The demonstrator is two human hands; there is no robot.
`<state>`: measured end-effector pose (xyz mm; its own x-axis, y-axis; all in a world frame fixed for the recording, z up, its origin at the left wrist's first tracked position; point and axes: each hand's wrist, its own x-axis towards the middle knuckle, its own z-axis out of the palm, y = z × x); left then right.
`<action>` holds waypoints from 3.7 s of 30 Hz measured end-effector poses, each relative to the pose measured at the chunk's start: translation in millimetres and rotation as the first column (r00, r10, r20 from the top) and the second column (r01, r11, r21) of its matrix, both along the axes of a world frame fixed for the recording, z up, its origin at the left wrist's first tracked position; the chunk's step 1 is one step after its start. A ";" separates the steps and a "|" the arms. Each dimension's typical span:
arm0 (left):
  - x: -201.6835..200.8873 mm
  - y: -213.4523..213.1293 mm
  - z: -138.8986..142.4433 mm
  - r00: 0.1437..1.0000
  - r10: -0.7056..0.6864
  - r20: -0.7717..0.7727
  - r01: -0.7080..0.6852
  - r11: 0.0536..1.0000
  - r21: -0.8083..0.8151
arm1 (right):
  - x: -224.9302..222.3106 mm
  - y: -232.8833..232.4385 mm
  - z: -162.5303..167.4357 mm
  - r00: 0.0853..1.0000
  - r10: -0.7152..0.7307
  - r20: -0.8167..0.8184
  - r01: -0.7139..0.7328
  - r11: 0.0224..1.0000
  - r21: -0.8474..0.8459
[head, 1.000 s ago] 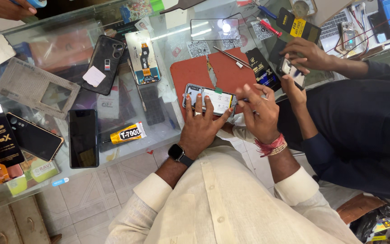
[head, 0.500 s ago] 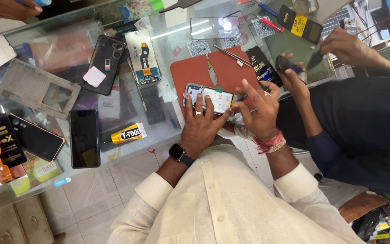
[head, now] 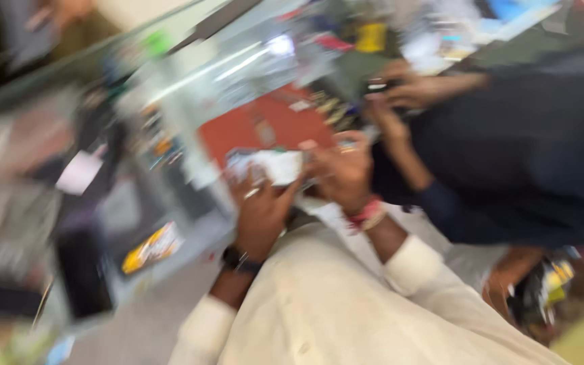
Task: The person uses a small screwdriver to work on the internal components of a disassembled smartphone. They repeatedly pry and adjust parts near the battery and motherboard while holding the device steady with their other hand.
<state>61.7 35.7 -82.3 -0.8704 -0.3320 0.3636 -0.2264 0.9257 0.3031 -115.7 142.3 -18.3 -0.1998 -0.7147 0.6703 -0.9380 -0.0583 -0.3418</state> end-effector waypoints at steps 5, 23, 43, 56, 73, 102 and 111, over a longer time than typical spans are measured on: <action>-16.1 12.2 17.9 0.988 0.064 0.143 -0.021 0.960 -0.280 | -11.3 12.0 8.7 0.999 -0.012 -0.051 0.011 0.999 -0.030; -26.6 27.2 0.7 0.979 0.125 0.161 -0.042 0.896 -0.442 | 20.4 24.5 -1.6 0.937 -0.332 -0.113 0.334 0.942 0.002; 6.5 -15.8 -4.8 0.999 0.033 0.028 -0.027 0.981 -0.191 | 32.7 -21.1 -33.5 0.961 -0.250 0.117 0.251 0.968 0.013; 1.7 -24.1 -7.5 1.000 0.027 0.007 -0.025 0.984 -0.176 | -11.7 -78.4 -69.7 0.884 0.105 0.456 -0.065 0.993 -0.102; 1.6 -37.0 -9.2 0.999 0.021 0.050 -0.008 0.972 -0.236 | -13.4 -97.7 -65.4 0.899 0.155 0.410 -0.144 0.988 -0.058; 8.9 -23.1 -21.9 1.000 -0.004 0.026 0.007 0.992 -0.128 | -3.4 -6.3 -74.6 0.642 0.135 0.755 -0.007 0.985 -0.170; 5.8 -20.9 -25.7 0.999 -0.004 0.048 0.009 0.995 -0.103 | 8.9 11.7 -86.4 0.641 0.113 0.759 -0.011 0.990 -0.138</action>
